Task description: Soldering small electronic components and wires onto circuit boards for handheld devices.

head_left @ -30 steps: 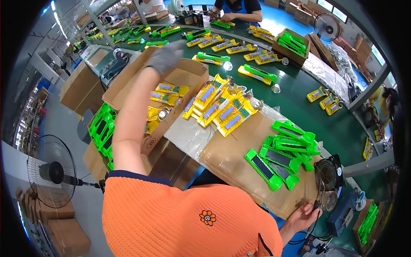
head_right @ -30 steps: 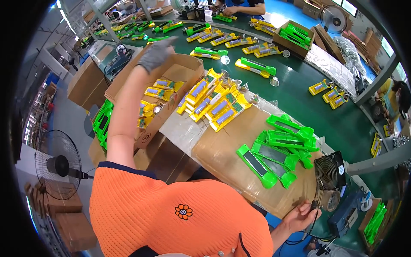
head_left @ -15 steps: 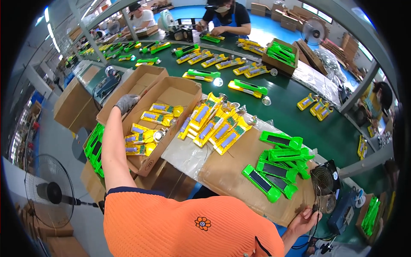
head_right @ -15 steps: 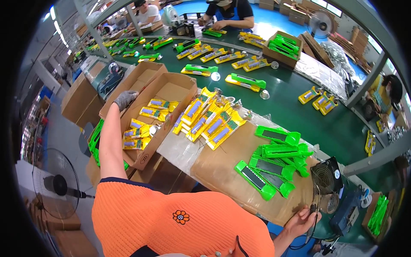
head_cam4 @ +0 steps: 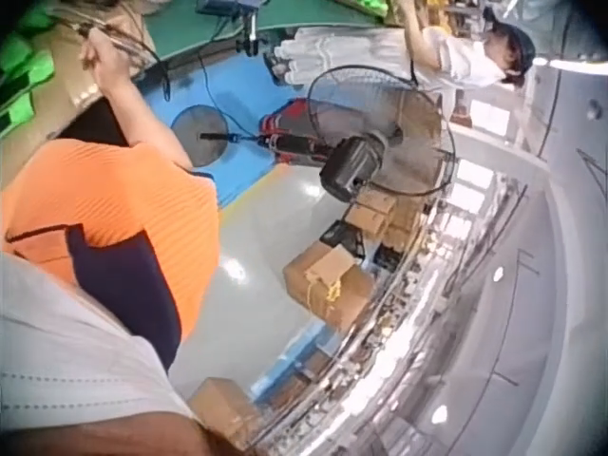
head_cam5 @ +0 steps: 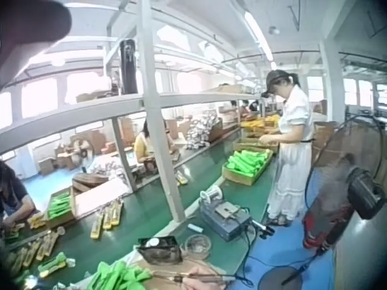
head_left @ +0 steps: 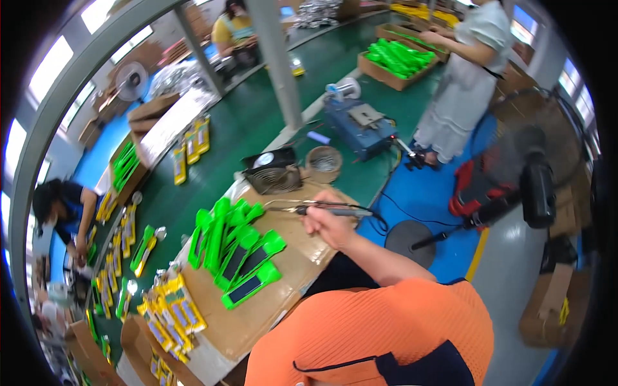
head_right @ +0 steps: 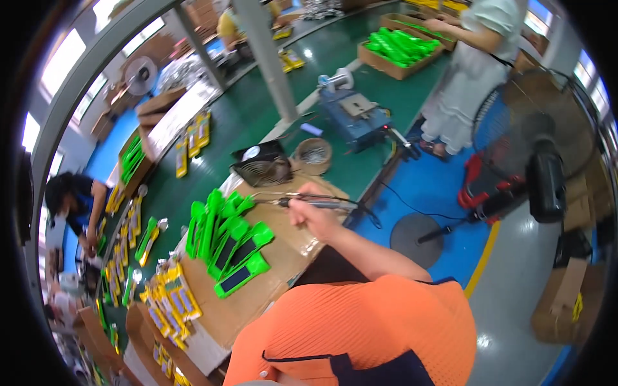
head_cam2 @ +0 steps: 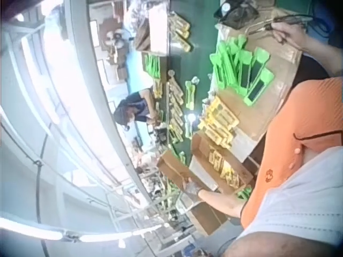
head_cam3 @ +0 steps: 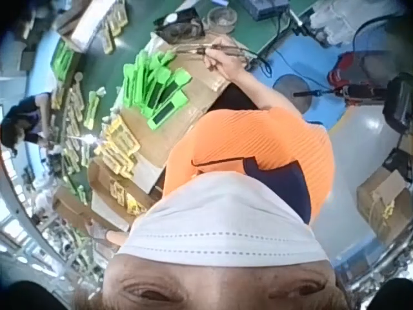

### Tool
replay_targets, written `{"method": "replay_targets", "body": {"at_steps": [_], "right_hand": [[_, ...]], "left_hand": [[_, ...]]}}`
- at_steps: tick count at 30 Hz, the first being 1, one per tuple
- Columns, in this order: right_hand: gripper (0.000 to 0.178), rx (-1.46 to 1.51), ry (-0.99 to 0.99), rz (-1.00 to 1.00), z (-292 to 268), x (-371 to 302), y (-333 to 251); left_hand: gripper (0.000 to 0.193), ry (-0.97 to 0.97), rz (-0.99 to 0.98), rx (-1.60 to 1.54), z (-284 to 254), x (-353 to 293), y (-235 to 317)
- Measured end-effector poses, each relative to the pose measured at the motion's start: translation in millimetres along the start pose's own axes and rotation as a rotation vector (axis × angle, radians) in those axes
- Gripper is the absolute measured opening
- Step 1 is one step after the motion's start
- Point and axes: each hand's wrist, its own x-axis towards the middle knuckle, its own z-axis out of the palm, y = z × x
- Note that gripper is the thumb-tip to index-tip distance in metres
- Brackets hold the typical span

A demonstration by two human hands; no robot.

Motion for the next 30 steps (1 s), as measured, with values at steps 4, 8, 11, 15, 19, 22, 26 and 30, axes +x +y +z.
{"method": "replay_targets", "body": {"at_steps": [4,8,11,15,19,22,26,30], "right_hand": [[0.016,-0.078,-0.049,-0.001,1,2,-3],[0.018,-0.197,-0.103,0.041,2,-2,-8],[0.019,-0.116,-0.16,0.028,0,-4,-7],[0.016,-0.572,-0.124,-0.376,-8,-4,1],[0.012,-0.173,-0.245,-0.086,-8,0,1],[0.02,-0.186,-0.188,0.01,-4,-3,-7],[0.019,-0.203,-0.179,-0.006,-1,-3,-14],[0.021,-0.12,-0.142,0.09,1,1,-8]], "left_hand": [[0.03,-0.032,0.233,-0.74,-128,-38,119],[0.031,-0.224,0.628,-0.969,-251,-86,272],[0.034,-0.144,1.105,-0.776,-323,-122,364],[0.026,0.139,1.57,-0.576,-393,-173,459],[0.035,0.289,1.829,-0.385,-428,-197,556],[0.036,0.392,1.949,-0.541,-435,-207,630],[0.023,0.438,1.951,-0.551,-442,-219,740],[0.026,0.415,1.931,-0.485,-450,-220,853]]}}
